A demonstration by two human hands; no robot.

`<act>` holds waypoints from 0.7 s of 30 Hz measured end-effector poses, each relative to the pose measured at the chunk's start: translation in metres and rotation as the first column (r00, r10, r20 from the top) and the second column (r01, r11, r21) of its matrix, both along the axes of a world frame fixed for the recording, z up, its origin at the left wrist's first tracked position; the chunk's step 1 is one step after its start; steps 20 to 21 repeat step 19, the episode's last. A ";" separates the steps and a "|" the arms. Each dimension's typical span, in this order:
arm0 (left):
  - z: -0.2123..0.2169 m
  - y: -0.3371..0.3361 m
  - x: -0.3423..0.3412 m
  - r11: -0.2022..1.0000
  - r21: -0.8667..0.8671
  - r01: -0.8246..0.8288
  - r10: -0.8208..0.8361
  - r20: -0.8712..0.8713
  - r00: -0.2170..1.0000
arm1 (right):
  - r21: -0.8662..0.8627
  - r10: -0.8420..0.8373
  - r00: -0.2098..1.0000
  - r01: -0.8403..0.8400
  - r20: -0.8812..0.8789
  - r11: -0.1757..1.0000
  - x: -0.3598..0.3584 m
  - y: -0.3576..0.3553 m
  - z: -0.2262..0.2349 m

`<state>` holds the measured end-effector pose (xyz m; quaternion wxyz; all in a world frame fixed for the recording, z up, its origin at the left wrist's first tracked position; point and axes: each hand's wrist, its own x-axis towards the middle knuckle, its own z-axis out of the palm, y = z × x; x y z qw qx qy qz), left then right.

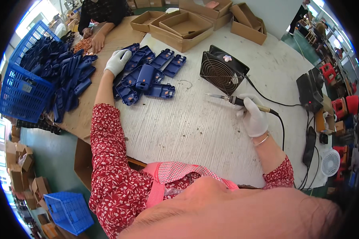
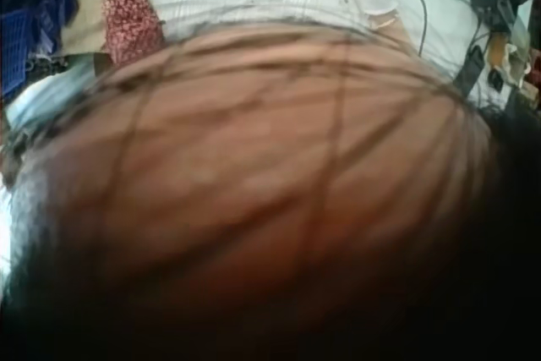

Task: The person solders components into plastic casings using a soldering iron, stacks the processed casings on the table, and places them into a cardboard box.

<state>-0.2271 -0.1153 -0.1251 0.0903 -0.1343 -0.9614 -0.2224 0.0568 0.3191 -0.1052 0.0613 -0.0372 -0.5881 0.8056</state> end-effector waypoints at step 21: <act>0.079 0.116 0.096 0.889 -0.216 0.403 -0.446 -0.215 0.869 | -0.005 -0.044 0.999 0.045 0.020 0.999 -0.001 0.002 -0.002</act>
